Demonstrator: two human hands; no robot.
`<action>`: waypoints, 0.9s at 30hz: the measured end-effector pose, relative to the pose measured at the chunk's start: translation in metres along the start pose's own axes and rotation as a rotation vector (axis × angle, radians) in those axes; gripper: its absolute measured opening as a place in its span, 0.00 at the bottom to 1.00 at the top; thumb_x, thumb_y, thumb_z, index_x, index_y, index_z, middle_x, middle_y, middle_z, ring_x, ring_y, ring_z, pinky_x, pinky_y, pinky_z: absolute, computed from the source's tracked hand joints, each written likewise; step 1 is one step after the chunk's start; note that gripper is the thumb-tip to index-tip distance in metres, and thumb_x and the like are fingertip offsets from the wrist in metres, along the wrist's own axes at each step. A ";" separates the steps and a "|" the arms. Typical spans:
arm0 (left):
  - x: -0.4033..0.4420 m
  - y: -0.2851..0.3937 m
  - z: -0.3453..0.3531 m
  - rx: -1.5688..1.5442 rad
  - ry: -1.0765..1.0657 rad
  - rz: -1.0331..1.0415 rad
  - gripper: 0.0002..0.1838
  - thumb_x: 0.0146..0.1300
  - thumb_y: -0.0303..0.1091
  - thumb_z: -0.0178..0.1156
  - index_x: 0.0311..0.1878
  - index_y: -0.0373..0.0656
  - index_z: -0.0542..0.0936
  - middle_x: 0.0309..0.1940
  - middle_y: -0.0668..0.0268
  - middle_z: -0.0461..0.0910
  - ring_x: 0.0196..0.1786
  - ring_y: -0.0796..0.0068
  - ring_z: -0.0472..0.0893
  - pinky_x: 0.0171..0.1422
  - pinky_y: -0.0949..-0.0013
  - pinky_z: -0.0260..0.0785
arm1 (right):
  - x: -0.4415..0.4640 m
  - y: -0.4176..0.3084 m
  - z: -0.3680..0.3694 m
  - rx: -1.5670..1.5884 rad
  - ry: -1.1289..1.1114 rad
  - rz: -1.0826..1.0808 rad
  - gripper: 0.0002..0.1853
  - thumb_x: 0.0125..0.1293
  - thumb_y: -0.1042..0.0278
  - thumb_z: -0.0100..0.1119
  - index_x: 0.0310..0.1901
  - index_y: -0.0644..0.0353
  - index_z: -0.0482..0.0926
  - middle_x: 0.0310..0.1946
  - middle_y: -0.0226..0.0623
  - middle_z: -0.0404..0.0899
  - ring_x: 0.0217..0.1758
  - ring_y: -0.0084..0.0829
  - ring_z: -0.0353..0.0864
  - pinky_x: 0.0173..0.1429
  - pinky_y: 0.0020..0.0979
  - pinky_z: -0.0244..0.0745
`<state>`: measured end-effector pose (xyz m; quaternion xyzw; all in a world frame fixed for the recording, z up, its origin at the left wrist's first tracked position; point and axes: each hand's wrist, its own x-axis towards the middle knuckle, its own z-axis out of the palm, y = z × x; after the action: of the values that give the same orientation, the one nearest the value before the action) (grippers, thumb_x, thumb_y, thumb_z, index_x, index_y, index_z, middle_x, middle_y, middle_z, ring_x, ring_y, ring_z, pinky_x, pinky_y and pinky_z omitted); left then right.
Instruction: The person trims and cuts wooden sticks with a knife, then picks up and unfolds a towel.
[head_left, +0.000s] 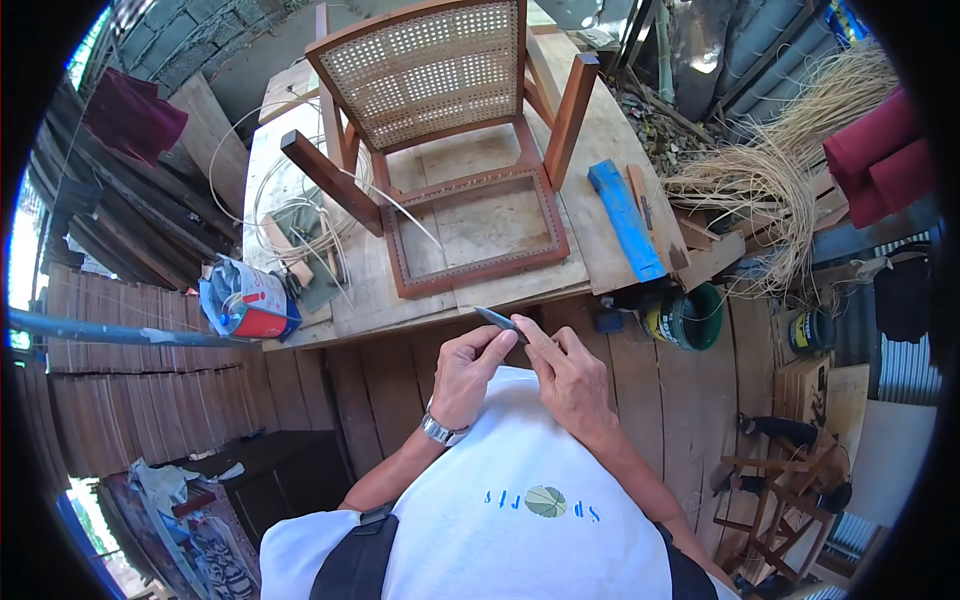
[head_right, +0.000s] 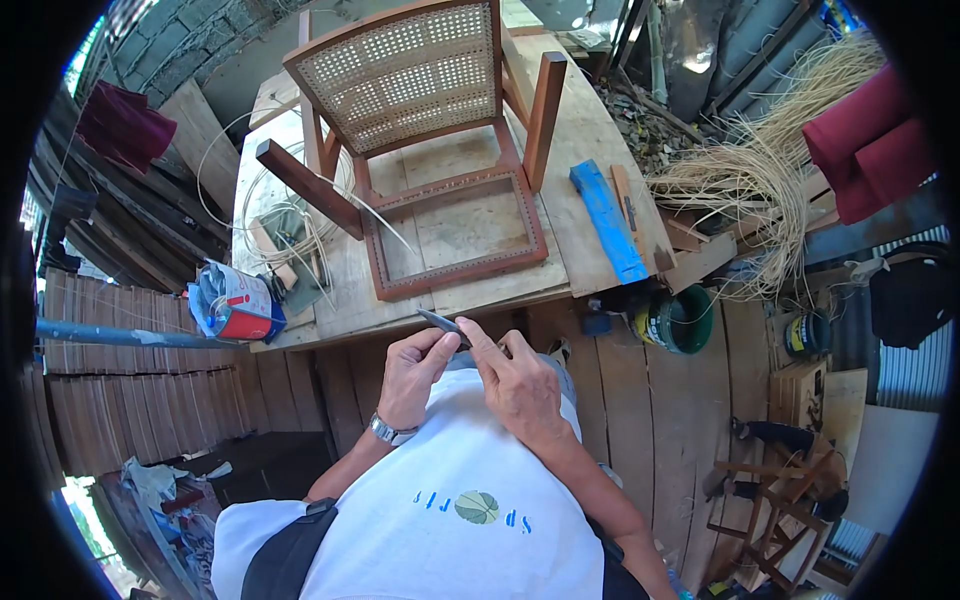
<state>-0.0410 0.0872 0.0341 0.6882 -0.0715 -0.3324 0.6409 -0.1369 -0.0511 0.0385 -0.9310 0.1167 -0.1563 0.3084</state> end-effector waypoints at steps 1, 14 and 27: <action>0.001 -0.001 -0.002 -0.001 0.000 -0.001 0.16 0.74 0.41 0.60 0.39 0.34 0.84 0.20 0.77 0.68 0.25 0.87 0.62 0.29 0.74 0.55 | 0.000 0.001 0.000 0.034 -0.026 0.019 0.29 0.67 0.72 0.64 0.69 0.43 0.75 0.28 0.36 0.69 0.29 0.37 0.76 0.31 0.40 0.73; 0.005 -0.009 -0.009 -0.131 -0.168 0.031 0.09 0.74 0.36 0.60 0.48 0.40 0.80 0.26 0.77 0.72 0.25 0.90 0.62 0.27 0.81 0.52 | -0.001 -0.001 0.003 0.136 -0.037 0.062 0.29 0.67 0.72 0.64 0.70 0.44 0.75 0.29 0.36 0.71 0.28 0.37 0.76 0.32 0.41 0.73; 0.008 -0.001 -0.015 -0.250 -0.297 -0.113 0.07 0.77 0.35 0.55 0.46 0.41 0.77 0.27 0.76 0.75 0.26 0.91 0.61 0.29 0.81 0.54 | -0.003 0.002 0.007 0.120 -0.026 0.085 0.27 0.69 0.71 0.62 0.70 0.46 0.74 0.29 0.38 0.70 0.29 0.40 0.76 0.33 0.42 0.73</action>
<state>-0.0271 0.0951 0.0291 0.5498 -0.0847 -0.4719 0.6840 -0.1374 -0.0484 0.0311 -0.9071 0.1426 -0.1375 0.3714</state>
